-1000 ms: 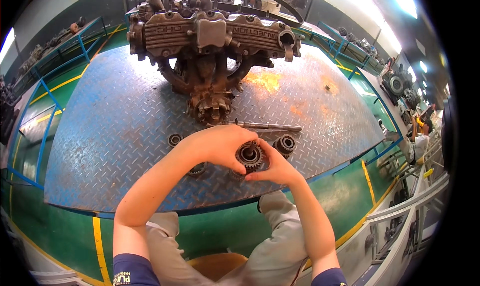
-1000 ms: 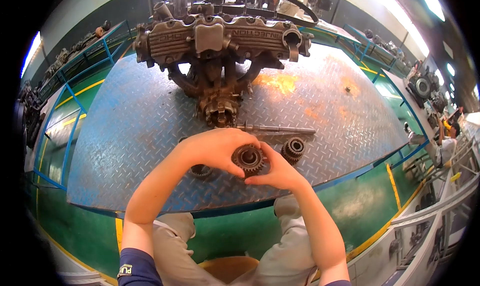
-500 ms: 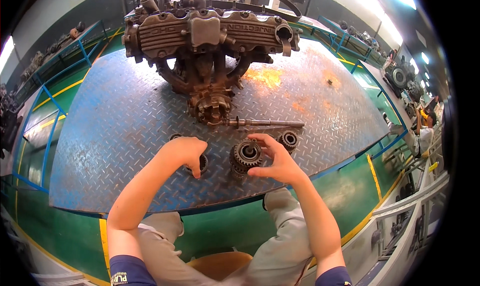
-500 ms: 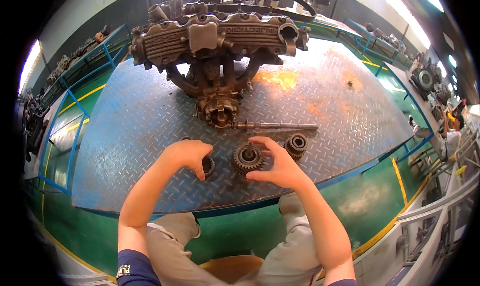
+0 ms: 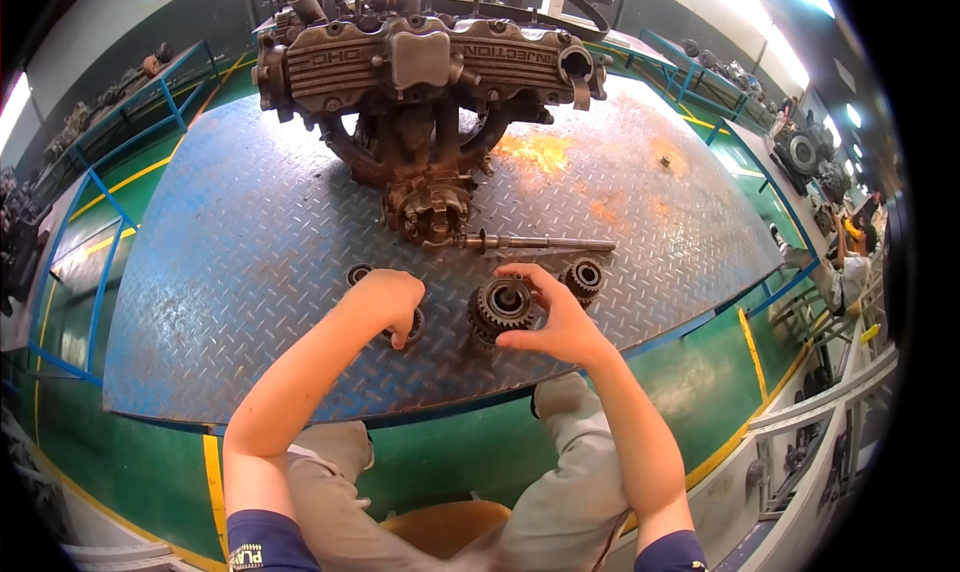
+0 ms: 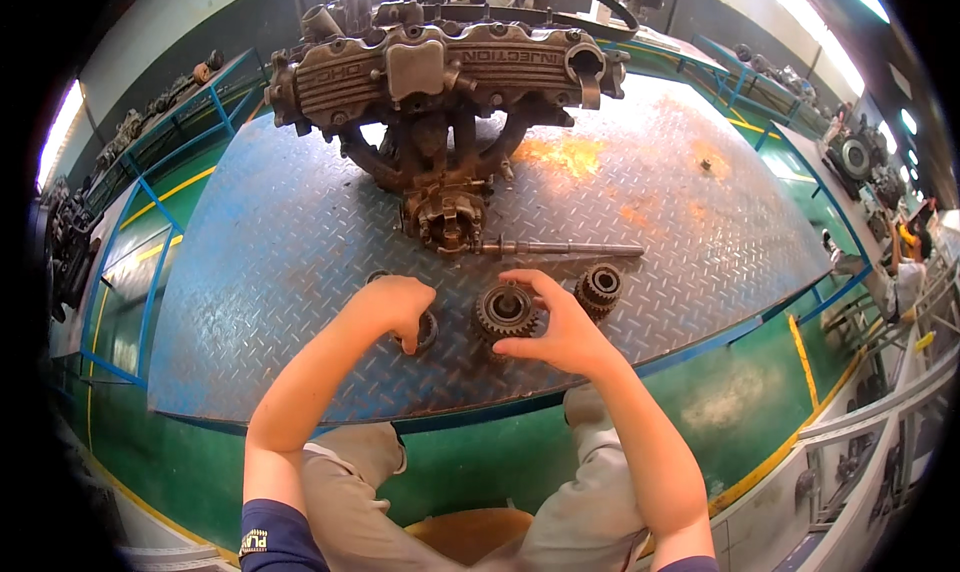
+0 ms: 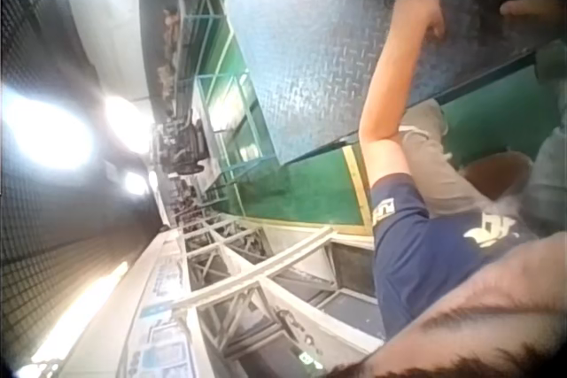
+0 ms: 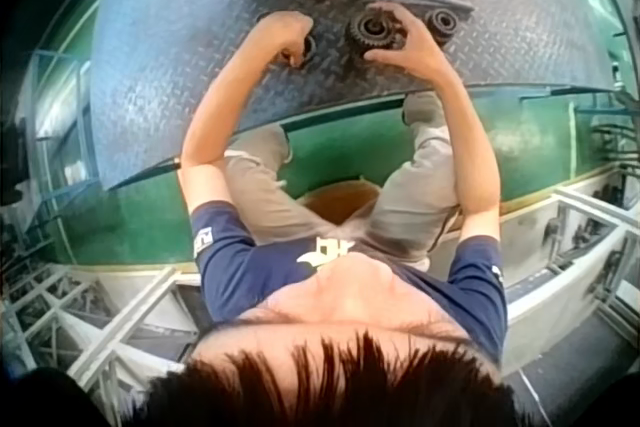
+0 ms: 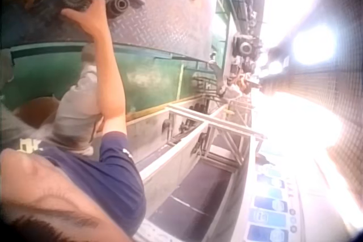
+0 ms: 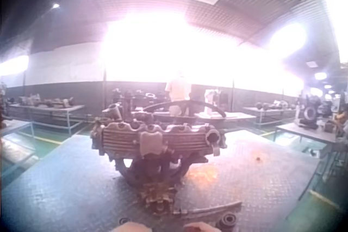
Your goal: The person picks up and handles several metal engine gears and bearings from a workbench next to an engine block, rotating them by hand.
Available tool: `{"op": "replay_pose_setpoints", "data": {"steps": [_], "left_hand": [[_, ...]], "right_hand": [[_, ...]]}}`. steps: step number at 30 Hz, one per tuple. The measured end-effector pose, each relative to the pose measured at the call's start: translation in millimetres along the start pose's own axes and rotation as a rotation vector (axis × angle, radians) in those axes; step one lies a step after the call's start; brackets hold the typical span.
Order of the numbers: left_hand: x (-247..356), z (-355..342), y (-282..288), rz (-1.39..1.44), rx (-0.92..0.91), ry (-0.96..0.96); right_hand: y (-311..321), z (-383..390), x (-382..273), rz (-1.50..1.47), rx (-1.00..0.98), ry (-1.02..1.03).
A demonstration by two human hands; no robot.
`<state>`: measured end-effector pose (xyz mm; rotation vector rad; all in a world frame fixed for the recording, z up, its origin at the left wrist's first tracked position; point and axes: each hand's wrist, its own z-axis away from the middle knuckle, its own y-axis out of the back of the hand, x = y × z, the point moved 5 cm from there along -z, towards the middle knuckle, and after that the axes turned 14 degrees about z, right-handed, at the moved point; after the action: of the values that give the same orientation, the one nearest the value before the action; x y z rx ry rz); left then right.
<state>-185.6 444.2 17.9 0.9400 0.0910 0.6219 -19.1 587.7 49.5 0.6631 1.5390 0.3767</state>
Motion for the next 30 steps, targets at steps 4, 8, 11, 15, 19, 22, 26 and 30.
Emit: {"op": "replay_pose_setpoints", "data": {"steps": [4,8,11,15,19,22,26,30], "left_hand": [[-3.4,-4.4,3.9,-0.005,0.026,-0.05],[3.7,-1.5,4.9,-0.049,0.056,-0.074],[6.7,-1.2,4.8,-0.074,0.063,-0.063],[2.9,-0.2,6.0,-0.047,0.06,-0.069],[-3.3,-3.4,5.3,0.013,0.06,-0.068],[-11.7,-4.7,2.9,0.061,0.037,-0.043],[-3.9,-1.6,7.0,0.06,0.044,-0.052],[-4.9,-2.3,6.5,0.053,0.034,-0.049]], "right_hand": [[-3.1,-1.8,4.5,-0.004,0.011,0.022],[-9.2,-0.6,2.6,-0.048,0.024,-0.017],[-11.1,0.9,2.4,-0.029,0.021,-0.037],[-7.5,6.0,-2.0,0.005,0.038,-0.008],[27.3,18.8,12.3,0.027,0.22,0.16],[54.9,20.8,26.7,0.12,0.373,0.128],[74.1,22.2,62.2,0.625,0.453,-0.132],[67.4,10.9,67.2,0.582,0.25,-0.233]]}}
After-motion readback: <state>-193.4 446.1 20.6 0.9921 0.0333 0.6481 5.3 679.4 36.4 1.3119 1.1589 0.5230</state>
